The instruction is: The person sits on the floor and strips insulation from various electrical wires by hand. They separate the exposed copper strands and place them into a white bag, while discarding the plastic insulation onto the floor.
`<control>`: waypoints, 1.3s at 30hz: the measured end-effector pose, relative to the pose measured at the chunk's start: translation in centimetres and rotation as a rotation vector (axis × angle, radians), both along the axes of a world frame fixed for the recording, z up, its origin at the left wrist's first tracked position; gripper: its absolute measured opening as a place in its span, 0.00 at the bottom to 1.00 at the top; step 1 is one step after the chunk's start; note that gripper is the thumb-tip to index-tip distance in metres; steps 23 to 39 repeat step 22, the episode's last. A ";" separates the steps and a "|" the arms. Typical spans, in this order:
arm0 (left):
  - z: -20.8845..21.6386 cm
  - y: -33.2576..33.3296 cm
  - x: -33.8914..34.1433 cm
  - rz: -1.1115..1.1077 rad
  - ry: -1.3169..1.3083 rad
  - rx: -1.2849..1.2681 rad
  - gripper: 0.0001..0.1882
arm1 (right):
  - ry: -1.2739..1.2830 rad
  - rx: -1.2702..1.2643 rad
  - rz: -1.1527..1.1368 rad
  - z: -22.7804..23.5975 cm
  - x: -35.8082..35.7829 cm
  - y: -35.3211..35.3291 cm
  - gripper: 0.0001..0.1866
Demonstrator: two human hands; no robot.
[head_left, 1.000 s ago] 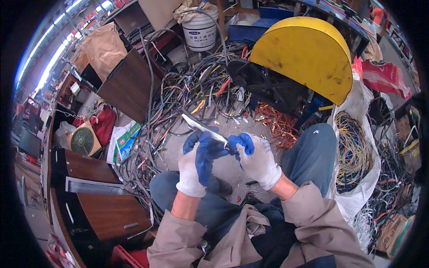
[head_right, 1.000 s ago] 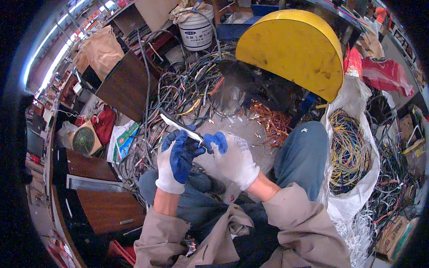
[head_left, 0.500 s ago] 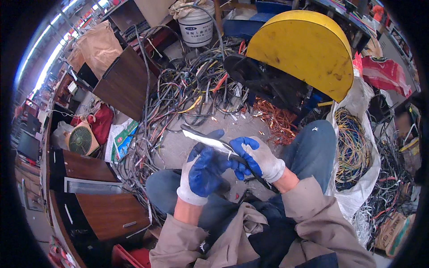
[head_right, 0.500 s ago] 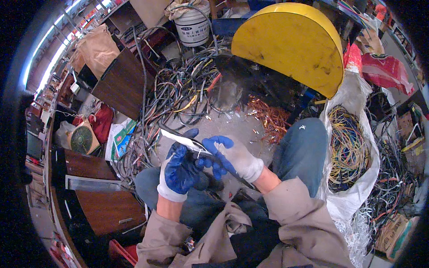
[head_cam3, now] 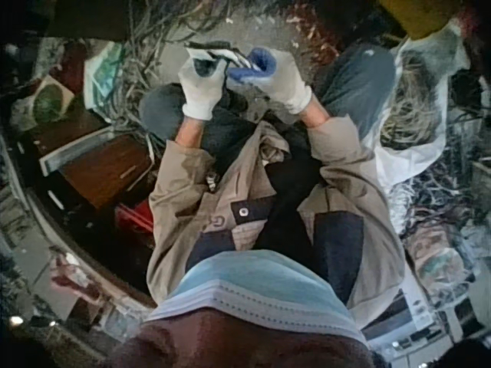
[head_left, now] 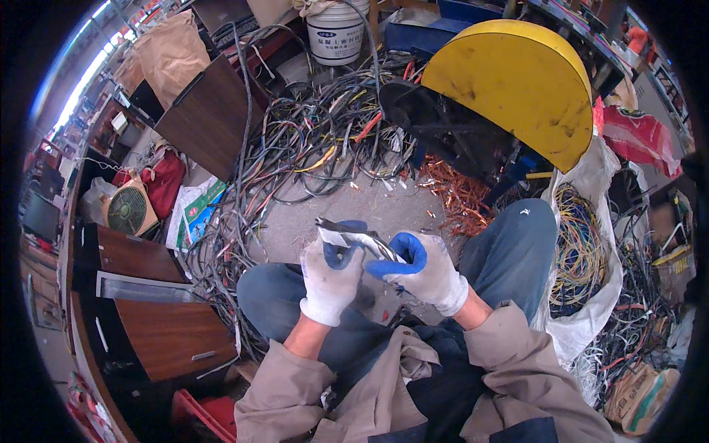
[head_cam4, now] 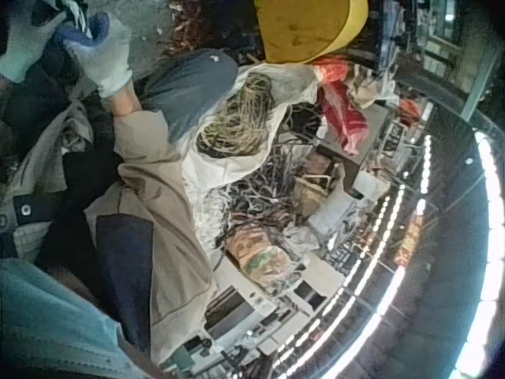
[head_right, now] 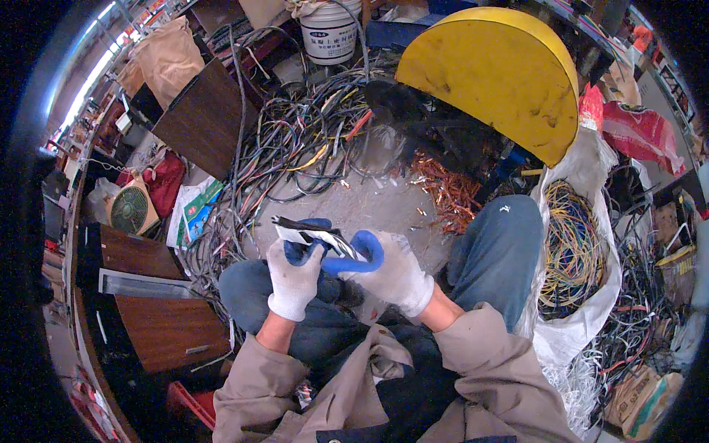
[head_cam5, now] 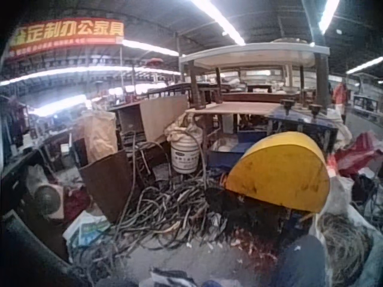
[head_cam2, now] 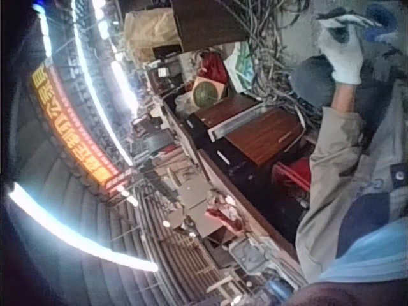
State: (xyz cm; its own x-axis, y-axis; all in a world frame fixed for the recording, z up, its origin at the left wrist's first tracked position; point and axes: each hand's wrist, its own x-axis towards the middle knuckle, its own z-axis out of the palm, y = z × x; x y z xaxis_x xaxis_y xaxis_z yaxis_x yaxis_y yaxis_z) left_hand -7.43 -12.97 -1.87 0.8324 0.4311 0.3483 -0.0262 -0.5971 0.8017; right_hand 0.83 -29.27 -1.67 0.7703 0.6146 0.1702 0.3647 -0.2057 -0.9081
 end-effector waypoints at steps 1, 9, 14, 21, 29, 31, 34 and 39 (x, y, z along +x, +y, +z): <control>-0.3 0.0 -0.4 0.004 -0.005 -0.159 0.11 | -0.023 -0.024 0.005 0.1 -0.2 -0.1 0.13; -3.1 1.9 -0.8 -0.566 0.094 -1.530 0.14 | 0.324 0.198 0.128 -1.4 -0.1 -1.7 0.10; -4.8 0.8 -0.1 -0.560 -0.049 -1.612 0.12 | 0.525 -0.153 0.153 0.5 0.7 0.4 0.12; -3.9 4.1 -1.5 0.029 -0.023 -1.562 0.15 | -0.531 0.004 0.348 11.6 -5.4 11.5 0.22; -4.3 5.0 -2.3 0.043 -0.091 -1.547 0.15 | -0.522 0.066 0.529 13.1 -7.8 13.3 0.24; -4.3 5.0 -2.3 0.043 -0.091 -1.547 0.15 | -0.522 0.066 0.529 13.1 -7.8 13.3 0.24; -4.3 5.0 -2.3 0.043 -0.091 -1.547 0.15 | -0.522 0.066 0.529 13.1 -7.8 13.3 0.24; -4.3 5.0 -2.3 0.043 -0.091 -1.547 0.15 | -0.522 0.066 0.529 13.1 -7.8 13.3 0.24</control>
